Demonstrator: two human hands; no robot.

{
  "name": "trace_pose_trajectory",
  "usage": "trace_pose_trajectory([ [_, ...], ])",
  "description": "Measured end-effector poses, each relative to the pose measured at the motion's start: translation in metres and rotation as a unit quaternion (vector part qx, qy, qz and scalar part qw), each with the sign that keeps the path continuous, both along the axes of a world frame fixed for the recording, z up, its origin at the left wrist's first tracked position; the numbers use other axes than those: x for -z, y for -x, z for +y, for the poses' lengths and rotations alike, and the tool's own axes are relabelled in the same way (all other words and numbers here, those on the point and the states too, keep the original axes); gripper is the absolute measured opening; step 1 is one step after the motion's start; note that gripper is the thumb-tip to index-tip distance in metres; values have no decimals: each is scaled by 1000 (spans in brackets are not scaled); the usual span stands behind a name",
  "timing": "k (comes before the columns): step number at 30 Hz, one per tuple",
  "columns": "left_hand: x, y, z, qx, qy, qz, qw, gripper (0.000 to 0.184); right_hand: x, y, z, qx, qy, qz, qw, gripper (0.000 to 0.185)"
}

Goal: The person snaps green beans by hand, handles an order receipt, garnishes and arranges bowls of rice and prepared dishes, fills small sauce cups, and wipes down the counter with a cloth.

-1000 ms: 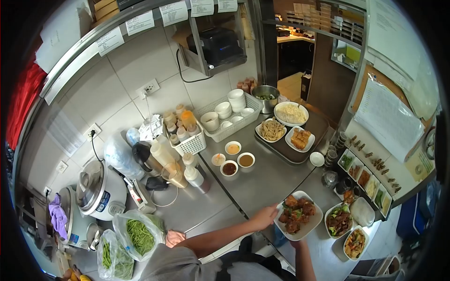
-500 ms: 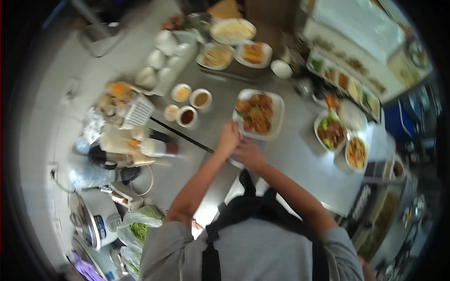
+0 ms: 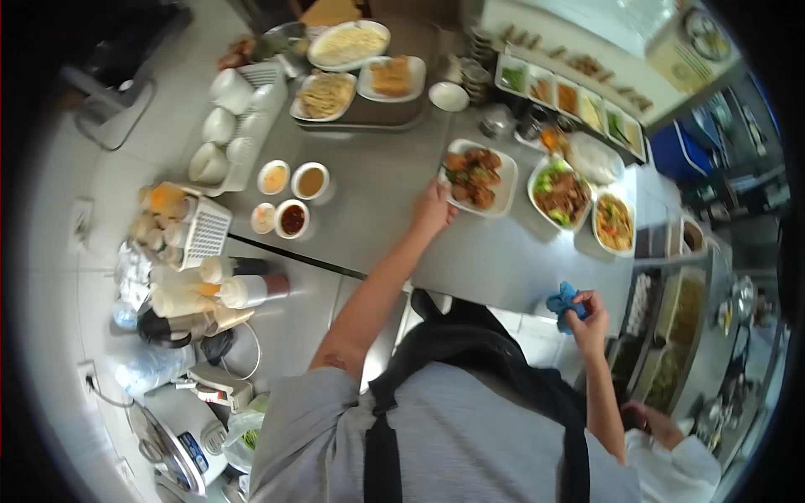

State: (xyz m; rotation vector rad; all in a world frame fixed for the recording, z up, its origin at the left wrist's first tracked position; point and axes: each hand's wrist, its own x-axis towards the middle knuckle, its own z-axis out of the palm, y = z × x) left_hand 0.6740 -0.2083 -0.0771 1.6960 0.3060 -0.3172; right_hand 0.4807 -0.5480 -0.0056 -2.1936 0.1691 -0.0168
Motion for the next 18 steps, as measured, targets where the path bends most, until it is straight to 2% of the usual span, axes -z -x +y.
trace_pose_trajectory([
  [1,-9,7,5,6,6,9,1000,42,-11,-23,26,-6,-23,-43,999,23],
  [2,-21,17,12,16,-27,32,999,60,-15,-38,49,-82,6,-114,990,21],
  [3,10,34,6,-41,-167,-88,981,61,-20,-55,69,-176,69,-165,968,21],
  [4,40,30,20,-101,-312,-199,924,63,-6,-65,80,-226,93,-160,956,19],
  [5,-7,26,52,-102,-228,-220,943,47,-4,-78,96,-243,93,-201,944,15],
  [6,-76,38,73,-84,-139,-242,957,34,-5,-84,102,-220,75,-155,960,15],
  [8,-190,32,130,-192,-258,-301,898,23,25,-108,78,-255,82,-31,963,14],
  [9,-227,20,164,-292,-273,-312,862,28,13,-117,84,-264,104,-4,959,18],
  [10,-275,20,198,-333,-336,-433,767,28,-9,-119,86,-270,129,29,954,22],
  [11,-333,23,219,-432,-362,-430,705,29,-21,-121,88,-275,156,63,947,28],
  [12,-383,25,252,-423,-386,-543,614,27,-16,-130,85,-334,188,52,922,34],
  [13,-421,19,288,-446,-314,-613,571,32,-6,-141,74,-390,220,41,893,42],
  [14,-457,18,330,-478,-486,-602,415,45,4,-155,62,-442,252,32,860,50],
  [15,-486,12,368,-540,-508,-536,405,62,17,-173,54,-480,244,40,841,59],
  [16,-508,6,408,-566,-536,-481,402,72,27,-189,58,-456,226,-3,861,55],
  [17,-528,15,425,-526,-546,-406,510,71,22,-202,66,-424,211,-34,880,52],
  [18,-531,15,457,-505,-634,-349,470,68,-5,-218,88,-414,253,41,873,43],
])
